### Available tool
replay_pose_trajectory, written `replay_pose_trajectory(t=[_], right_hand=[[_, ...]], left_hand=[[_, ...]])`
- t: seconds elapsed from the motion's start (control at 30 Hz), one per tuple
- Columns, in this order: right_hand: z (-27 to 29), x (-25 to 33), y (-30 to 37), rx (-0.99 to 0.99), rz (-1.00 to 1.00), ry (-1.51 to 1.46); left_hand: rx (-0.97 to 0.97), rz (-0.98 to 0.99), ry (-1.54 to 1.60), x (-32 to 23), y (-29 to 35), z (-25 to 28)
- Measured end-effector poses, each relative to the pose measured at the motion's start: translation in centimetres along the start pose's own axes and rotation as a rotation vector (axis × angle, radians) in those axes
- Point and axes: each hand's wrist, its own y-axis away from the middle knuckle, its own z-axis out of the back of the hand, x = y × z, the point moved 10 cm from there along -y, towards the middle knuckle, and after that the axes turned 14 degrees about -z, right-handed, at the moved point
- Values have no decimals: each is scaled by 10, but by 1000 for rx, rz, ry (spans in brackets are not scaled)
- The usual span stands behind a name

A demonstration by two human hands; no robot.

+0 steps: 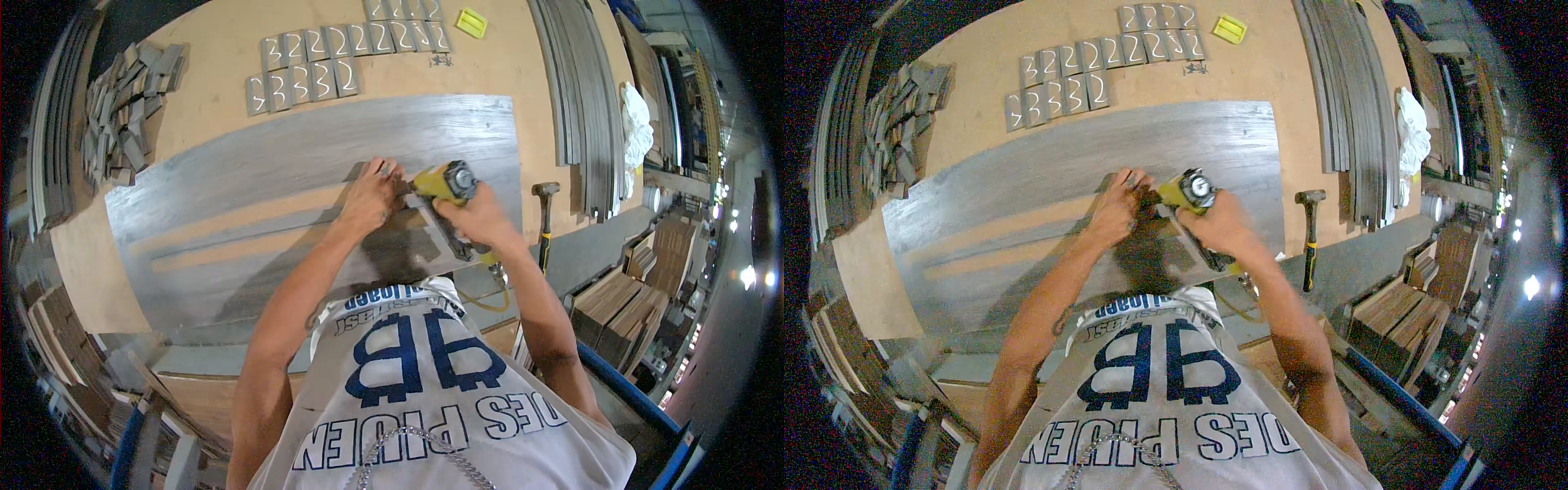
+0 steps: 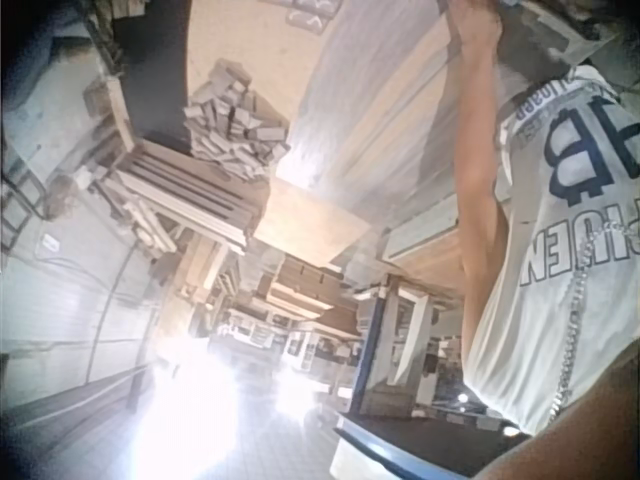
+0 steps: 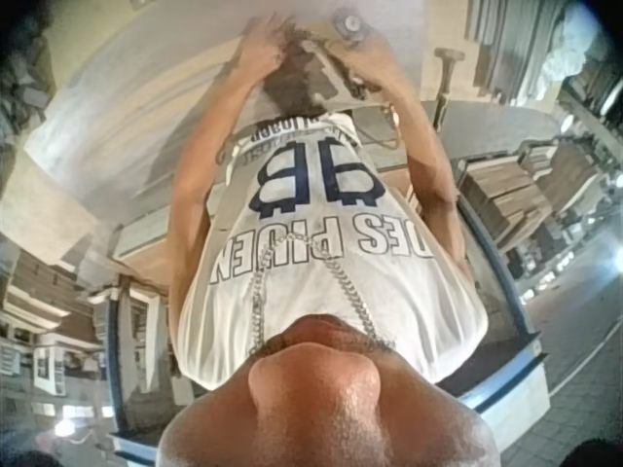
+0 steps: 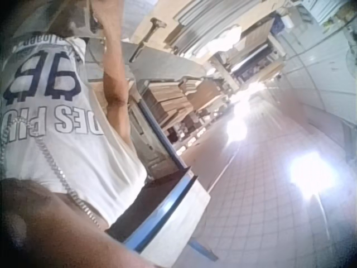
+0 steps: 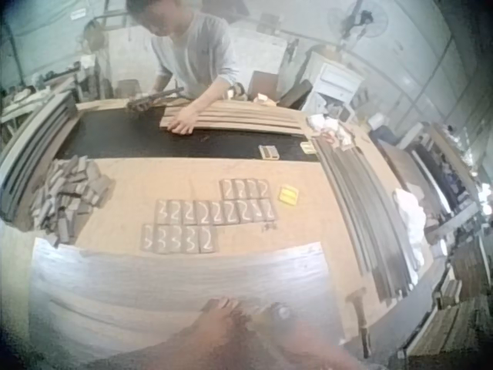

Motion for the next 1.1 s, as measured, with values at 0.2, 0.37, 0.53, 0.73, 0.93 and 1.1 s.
replay_pose_trajectory(t=[0.2,0.37,0.53,0.73,0.93,1.1], right_hand=[[6,-5,-9,68,-208,-70],[2,-13,-12,74,-230,-110],[3,-11,-13,13,-163,-36],[14,-9,-4,-225,-83,225],[45,-95,-5,-209,-357,203],[19,-135,-25,-379,-164,392]], left_hand=[[24,-62,-32,1,0,-11],[19,-47,16,0,-3,-8],[-61,-18,91,0,-4,0],[27,41,-62,4,8,0],[235,382,-84,24,32,8],[279,308,-52,20,17,-2]])
